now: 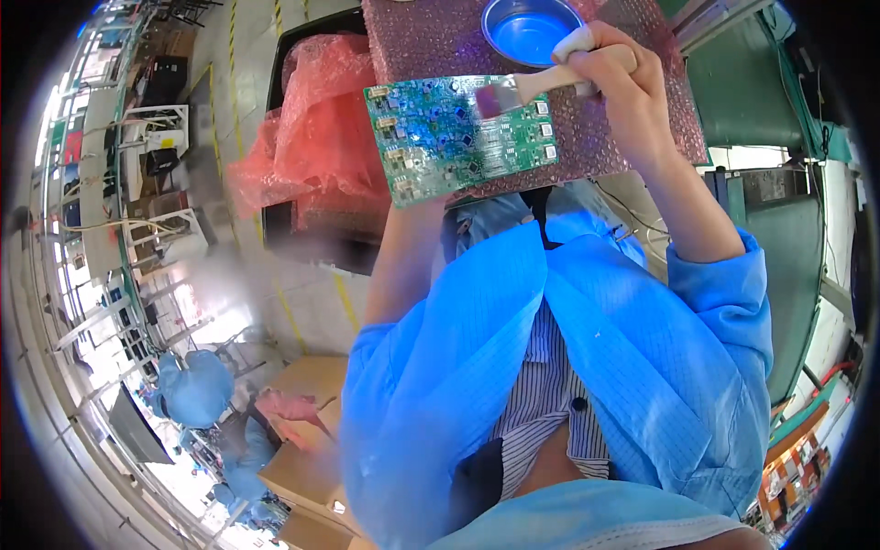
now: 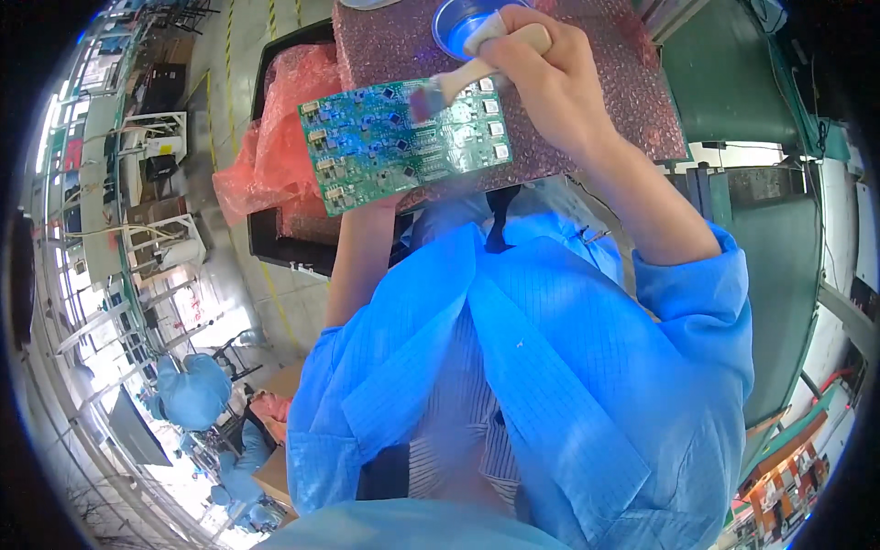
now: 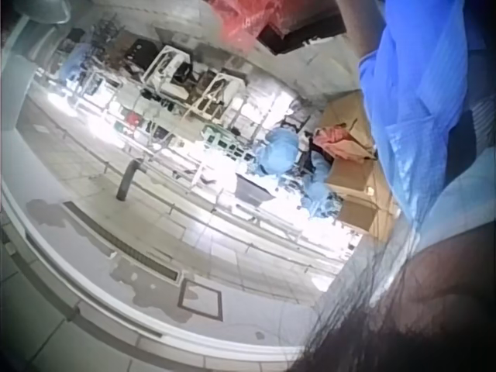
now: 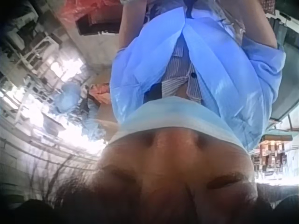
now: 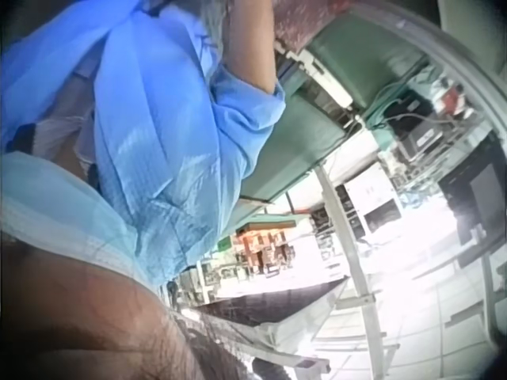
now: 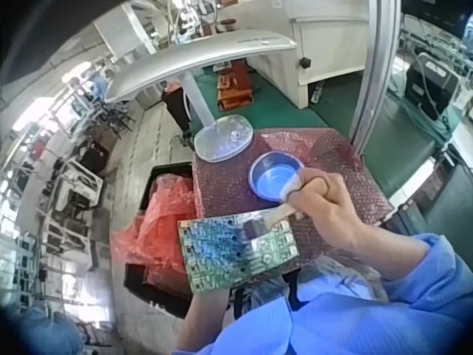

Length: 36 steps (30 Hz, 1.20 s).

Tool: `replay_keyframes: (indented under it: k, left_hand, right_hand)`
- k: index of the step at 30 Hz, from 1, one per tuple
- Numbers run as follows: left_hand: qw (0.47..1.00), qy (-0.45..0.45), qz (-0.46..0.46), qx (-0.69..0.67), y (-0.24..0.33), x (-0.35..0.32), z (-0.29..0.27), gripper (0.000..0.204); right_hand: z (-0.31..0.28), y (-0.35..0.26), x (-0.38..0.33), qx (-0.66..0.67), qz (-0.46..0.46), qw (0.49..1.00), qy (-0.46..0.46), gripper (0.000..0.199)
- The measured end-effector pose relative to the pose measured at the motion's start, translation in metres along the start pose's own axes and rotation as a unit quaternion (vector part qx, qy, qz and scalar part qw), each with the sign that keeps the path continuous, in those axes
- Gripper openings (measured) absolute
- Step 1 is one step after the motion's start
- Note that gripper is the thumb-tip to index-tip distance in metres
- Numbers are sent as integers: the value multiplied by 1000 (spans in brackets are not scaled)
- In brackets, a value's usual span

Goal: Applying a liquid solution to printed circuit boards using a hand-held brush.

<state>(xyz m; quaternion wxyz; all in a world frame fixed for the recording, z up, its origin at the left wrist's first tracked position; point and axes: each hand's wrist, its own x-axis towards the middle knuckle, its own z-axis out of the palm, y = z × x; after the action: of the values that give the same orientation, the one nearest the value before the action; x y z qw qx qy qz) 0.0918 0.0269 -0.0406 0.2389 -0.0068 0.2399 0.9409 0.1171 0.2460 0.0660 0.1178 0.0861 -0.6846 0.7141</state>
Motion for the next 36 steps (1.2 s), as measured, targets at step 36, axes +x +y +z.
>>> replay_keyframes:
  k: [36]
  left_hand:
    - [973,-43,-147,-175,-4,-14,-30,46]
  right_hand:
    - [-69,102,33,-135,129,971,148,17]
